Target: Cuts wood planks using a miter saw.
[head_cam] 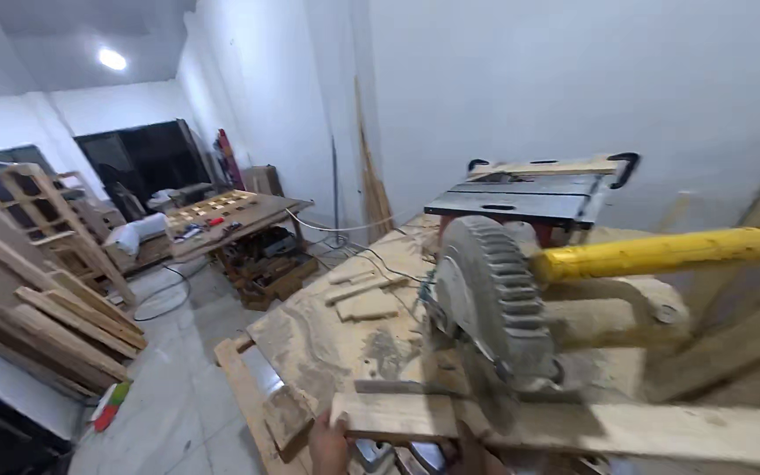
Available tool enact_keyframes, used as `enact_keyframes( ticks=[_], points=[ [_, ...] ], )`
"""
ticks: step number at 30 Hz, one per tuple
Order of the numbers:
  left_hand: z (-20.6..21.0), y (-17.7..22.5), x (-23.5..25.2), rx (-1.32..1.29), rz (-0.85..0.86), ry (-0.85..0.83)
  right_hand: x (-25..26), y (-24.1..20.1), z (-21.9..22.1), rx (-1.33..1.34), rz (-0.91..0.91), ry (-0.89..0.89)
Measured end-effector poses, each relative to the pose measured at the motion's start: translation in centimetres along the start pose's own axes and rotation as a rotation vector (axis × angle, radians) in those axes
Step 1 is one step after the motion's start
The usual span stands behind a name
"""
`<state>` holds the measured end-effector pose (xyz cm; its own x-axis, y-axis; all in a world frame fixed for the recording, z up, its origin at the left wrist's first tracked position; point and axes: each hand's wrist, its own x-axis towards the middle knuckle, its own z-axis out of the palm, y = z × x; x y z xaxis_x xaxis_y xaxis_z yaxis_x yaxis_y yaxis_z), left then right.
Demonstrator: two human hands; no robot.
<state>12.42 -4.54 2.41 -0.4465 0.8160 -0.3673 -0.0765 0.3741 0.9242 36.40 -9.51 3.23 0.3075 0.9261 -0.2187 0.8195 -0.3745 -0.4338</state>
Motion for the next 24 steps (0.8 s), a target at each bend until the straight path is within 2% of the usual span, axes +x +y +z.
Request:
enact_keyframes(
  ticks=[3, 6, 8, 10, 12, 13, 15, 17, 20, 24],
  points=[
    [-0.1, -0.4, 1.2, 0.085, 0.010, -0.037, -1.0, 1.0, 0.3, 0.107, -0.100, -0.002],
    [-0.8, 0.3, 1.2, 0.217, 0.035, -0.083, -5.6, 2.2, -1.6, 0.357, -0.132, 0.045],
    [-0.9, 0.7, 1.0, 0.238, 0.036, -0.097, -10.2, 2.5, -5.2, 0.536, -0.290, 0.295],
    [-0.8, 1.0, 1.1, 0.204, 0.015, -0.088, -13.0, 1.6, -12.2, 0.553, -0.531, 0.639],
    [-0.8, 0.9, 1.1, 0.167, 0.005, -0.072, -13.4, 0.8, -20.8, 0.308, -0.679, 0.951],
    [-0.9, 0.6, 1.3, 0.161, 0.006, -0.068, -12.6, 0.3, -24.9, 0.146, -0.718, 1.044],
    [-1.4, 0.1, 1.6, 0.139, -0.008, -0.079, -9.7, -1.4, -31.9, -0.140, -0.687, 0.950],
    [-1.7, 0.1, 1.9, 0.125, -0.017, -0.081, -5.6, -3.7, -35.8, -0.301, -0.616, 0.771],
    [-1.6, 0.2, 1.9, 0.100, -0.017, -0.069, -2.7, -5.6, -37.9, -0.469, -0.597, 0.542],
    [-1.5, 0.1, 2.1, 0.055, -0.014, -0.045, -4.7, -6.2, -36.9, -0.627, -0.526, 0.157]
  ],
)
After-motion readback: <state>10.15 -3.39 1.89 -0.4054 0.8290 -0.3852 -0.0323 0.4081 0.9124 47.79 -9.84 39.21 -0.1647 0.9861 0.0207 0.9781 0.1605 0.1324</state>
